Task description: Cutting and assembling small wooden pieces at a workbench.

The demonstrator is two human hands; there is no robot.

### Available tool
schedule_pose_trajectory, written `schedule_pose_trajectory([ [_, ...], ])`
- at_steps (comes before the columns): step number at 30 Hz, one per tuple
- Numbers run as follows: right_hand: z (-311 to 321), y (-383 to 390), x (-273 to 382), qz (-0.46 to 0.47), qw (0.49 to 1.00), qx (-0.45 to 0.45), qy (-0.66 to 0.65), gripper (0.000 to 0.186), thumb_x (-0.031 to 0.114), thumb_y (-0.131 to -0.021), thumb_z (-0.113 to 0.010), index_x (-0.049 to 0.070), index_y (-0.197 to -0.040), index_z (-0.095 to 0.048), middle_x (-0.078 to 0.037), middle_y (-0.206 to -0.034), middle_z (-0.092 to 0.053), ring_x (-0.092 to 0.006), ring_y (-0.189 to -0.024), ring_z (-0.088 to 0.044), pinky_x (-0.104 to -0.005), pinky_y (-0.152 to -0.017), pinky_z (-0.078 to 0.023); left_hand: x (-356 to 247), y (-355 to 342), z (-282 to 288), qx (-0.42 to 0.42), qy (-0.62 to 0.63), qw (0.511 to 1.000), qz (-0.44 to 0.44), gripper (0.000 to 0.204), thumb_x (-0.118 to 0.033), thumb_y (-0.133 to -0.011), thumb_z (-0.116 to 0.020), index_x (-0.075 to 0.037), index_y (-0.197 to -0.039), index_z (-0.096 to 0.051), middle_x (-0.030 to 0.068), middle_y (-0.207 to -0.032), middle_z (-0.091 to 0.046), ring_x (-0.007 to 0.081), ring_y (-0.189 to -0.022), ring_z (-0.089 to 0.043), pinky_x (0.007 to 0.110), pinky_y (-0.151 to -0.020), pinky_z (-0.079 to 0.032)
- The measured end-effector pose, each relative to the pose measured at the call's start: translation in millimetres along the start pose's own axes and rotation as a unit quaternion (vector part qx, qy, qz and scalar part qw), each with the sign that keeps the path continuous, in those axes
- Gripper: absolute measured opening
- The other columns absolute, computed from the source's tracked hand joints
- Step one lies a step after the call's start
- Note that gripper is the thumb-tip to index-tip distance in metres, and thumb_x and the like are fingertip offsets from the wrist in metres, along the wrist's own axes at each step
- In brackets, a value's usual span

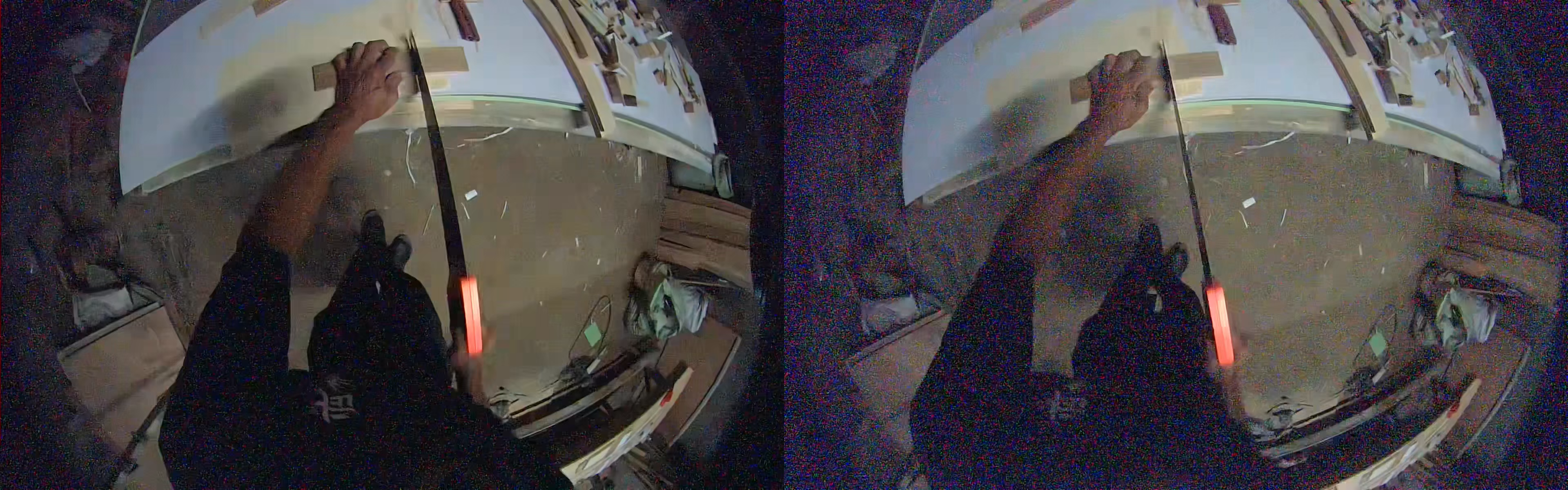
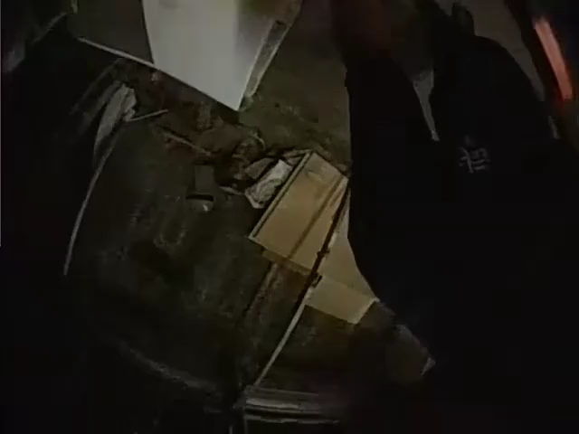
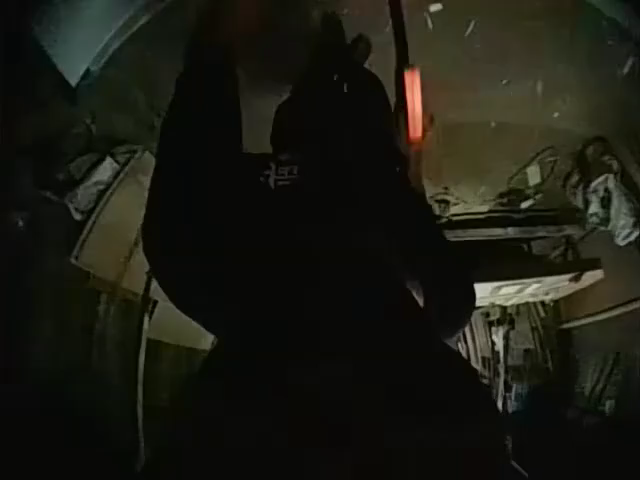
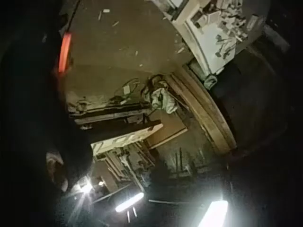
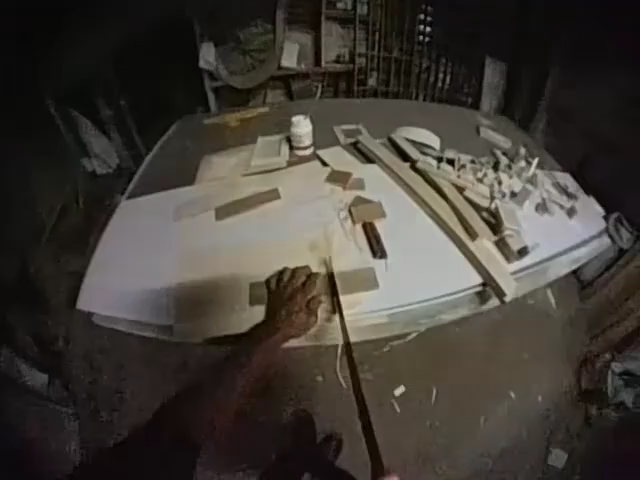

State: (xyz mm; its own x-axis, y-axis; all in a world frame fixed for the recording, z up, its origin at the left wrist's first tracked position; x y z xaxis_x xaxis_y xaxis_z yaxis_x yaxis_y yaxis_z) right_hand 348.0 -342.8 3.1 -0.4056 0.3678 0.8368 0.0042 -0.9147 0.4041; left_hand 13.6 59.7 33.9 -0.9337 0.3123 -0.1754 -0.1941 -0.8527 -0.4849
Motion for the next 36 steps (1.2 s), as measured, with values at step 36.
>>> schedule_pose_trajectory([
  [36,-16.7,-3.3,-21.2,0.166,0.970,-0.174,0.040,0.037,0.035,-0.090,-0.065,0.003,-0.107,-0.059,-0.011,-0.093,-0.061,-0.0251,-0.079,-0.059,-0.0385,-0.068,-0.049,-15.8,19.4,18.3,-0.011,0.004,0.999,-0.030,0.042,-0.030,-0.080,-0.066,-0.011,-0.116,-0.064,0.0056,-0.116,-0.055,0.0281,-0.107,-0.049,0.050,-0.089,-0.036],
])
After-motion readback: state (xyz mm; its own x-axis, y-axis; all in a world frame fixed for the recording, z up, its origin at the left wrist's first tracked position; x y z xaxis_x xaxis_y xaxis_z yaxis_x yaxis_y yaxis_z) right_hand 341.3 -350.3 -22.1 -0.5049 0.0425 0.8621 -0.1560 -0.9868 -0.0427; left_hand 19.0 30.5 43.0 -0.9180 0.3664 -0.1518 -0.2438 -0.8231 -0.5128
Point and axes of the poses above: each hand's wrist, its own y-axis away from the middle knuckle, its own z-axis out of the back of the hand, x = y × z, the point moved 7 cm from there along -y, towards the middle knuckle
